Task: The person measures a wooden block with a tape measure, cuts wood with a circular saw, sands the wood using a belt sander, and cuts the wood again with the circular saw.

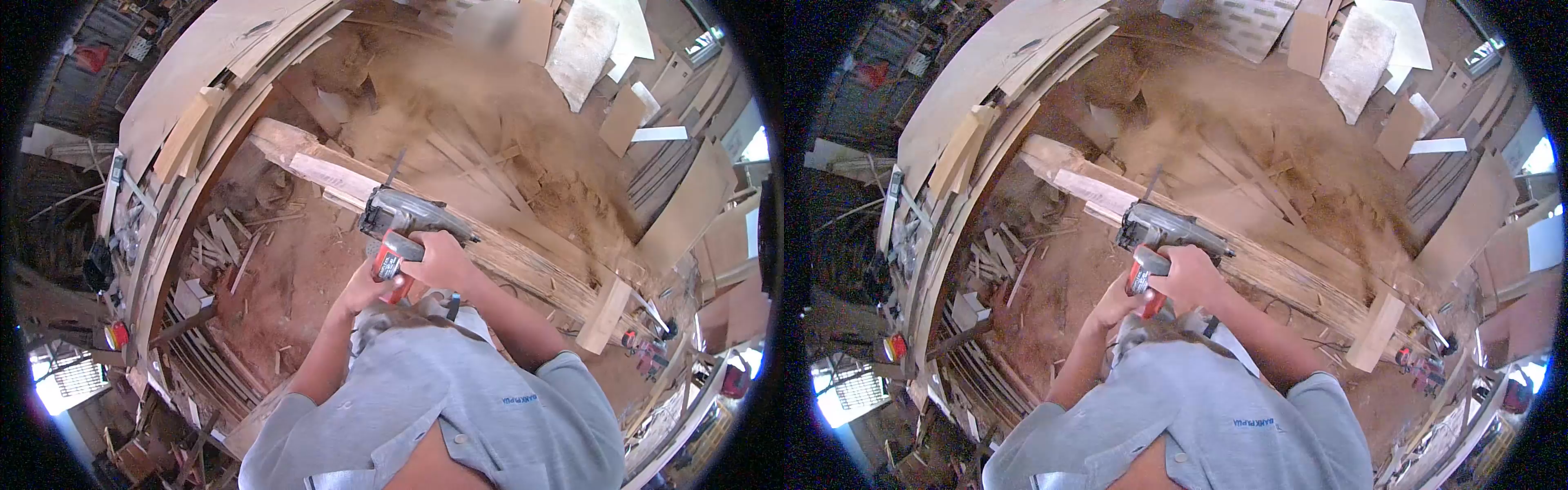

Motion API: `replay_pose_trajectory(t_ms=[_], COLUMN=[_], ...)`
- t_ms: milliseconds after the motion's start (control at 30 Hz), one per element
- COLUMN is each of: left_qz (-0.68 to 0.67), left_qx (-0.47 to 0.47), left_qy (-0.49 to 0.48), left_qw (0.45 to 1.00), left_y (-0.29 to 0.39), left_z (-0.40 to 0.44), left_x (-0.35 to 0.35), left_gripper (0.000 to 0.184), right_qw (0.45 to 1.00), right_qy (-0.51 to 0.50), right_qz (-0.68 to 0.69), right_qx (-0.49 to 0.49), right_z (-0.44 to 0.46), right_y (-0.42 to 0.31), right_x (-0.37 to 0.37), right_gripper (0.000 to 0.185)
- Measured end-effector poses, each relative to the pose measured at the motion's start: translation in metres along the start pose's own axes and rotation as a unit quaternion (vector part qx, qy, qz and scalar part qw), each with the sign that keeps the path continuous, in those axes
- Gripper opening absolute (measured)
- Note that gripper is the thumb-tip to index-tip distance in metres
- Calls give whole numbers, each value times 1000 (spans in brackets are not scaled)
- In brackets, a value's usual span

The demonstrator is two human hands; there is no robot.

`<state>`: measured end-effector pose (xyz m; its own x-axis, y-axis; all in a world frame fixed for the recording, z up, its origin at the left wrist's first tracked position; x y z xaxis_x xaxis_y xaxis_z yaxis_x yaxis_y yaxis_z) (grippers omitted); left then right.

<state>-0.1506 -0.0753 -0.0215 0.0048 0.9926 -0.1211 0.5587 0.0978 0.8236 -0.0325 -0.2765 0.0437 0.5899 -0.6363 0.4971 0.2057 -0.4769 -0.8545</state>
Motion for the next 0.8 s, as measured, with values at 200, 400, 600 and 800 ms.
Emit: replay_pose_trajectory(t_ms=[200, 400, 600, 800], left_qz=[59, 86, 96, 95], left_qx=[-20, -23, 4, -14], left_qy=[64, 115, 108, 104], left_qw=[996, 989, 990, 990], left_y=[26, 5, 4, 3], left_z=[-6, 2, 5, 5], left_x=[-20, -14, -5, -1], left_gripper=[57, 52, 57, 55], right_qw=[1000, 999, 999, 997], right_qy=[-22, -33, -28, -60], right_qz=[5, 29, 36, 28], right_qx=[-14, -27, -20, -42], right_z=[3, 6, 11, 15], right_y=[-3, -10, -6, -13], right_x=[5, 8, 3, 7], right_gripper=[47, 44, 46, 49])
Point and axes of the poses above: each hand's wrist, its own z-axis towards the middle knuckle, its own x-axis out of the back of the hand, y = z × x, the point moved 1 cm from there along z, towards the middle knuckle, and after that the axes turned 1 degree about x, right-handed, at the moved point
